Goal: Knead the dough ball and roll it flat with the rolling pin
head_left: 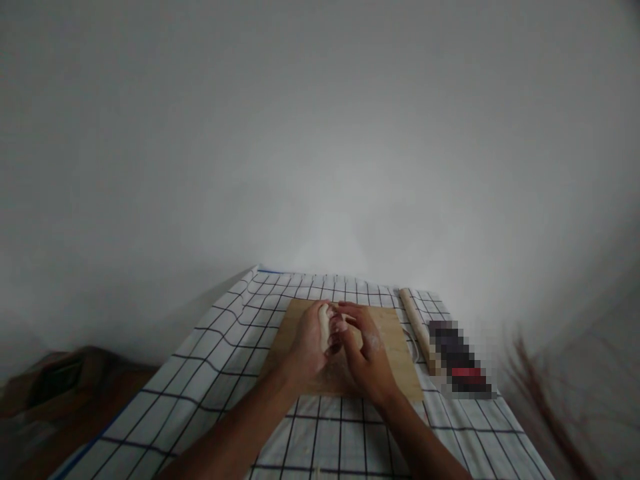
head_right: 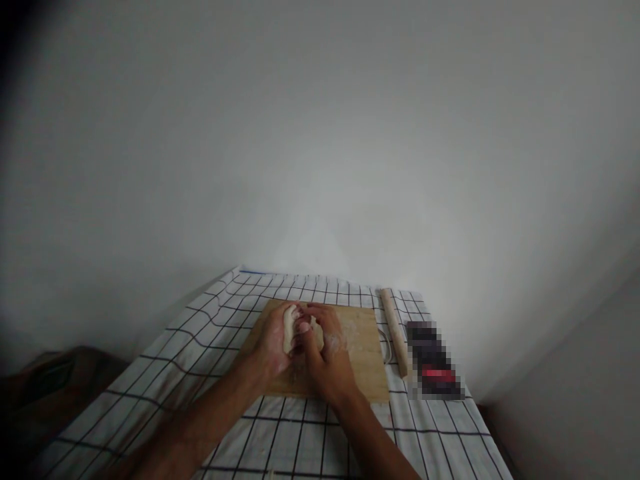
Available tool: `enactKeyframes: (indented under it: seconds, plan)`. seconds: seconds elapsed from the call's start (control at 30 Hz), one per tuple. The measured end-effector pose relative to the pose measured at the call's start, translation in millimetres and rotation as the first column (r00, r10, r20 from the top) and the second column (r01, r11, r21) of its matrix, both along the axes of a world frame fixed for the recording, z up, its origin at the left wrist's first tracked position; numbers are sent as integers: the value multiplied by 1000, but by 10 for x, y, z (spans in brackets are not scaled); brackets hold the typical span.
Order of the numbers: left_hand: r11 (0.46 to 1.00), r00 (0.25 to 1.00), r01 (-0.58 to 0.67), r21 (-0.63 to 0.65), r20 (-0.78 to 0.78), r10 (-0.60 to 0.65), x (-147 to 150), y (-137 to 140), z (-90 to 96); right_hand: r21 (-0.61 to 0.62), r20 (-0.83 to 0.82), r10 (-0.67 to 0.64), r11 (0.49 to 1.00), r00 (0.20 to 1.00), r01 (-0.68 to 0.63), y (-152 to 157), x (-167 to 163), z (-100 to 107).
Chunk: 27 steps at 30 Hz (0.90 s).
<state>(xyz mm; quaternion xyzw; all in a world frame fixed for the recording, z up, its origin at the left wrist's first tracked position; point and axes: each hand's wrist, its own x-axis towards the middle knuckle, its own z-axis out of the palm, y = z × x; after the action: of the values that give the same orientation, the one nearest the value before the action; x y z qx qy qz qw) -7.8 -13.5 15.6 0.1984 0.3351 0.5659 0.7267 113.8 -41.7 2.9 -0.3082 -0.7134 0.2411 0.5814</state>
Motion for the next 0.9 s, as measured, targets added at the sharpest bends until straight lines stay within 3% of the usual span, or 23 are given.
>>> enactKeyframes:
  seconds: [0.1,0.2,0.27,0.33,0.47,0.53,0.6,0.7,0.8,0.9]
  plan:
    - [996,998,54,66,39,-57,20,-34,-36,12,51,-51,999,997,50,9,24,-7]
    - [945,957,276,178,45,-288,54,-109,12,25,150,-144,990,978,142,38,65,-21]
    - [914,932,352,203,19,-363,93,-164,68,50,178,-200,980,963,194,61,99,-19]
    - [911,928,366,189,-4,-372,145,-207,107,37,141,-224,975,964,221,77,134,0]
    - [901,913,398,175,21,-407,217,-206,87,-111,-5,-177,978,984,175,99,194,60]
    - [921,930,359,153,31,-367,208,-150,49,-196,-102,-175,969,979,152,128,213,81]
    - [967,974,224,120,3,-226,178,-75,13,-311,-252,-193,944,948,110,167,218,88]
    - [992,998,58,111,-46,-53,147,7,-27,-448,-501,-218,893,838,-36,212,196,82]
    - [974,986,33,226,-164,4,184,-8,-46,-465,-640,-191,867,744,-177,212,150,67]
    - [914,932,12,405,-336,137,274,-89,-49,-480,-683,-163,835,712,-269,203,107,42]
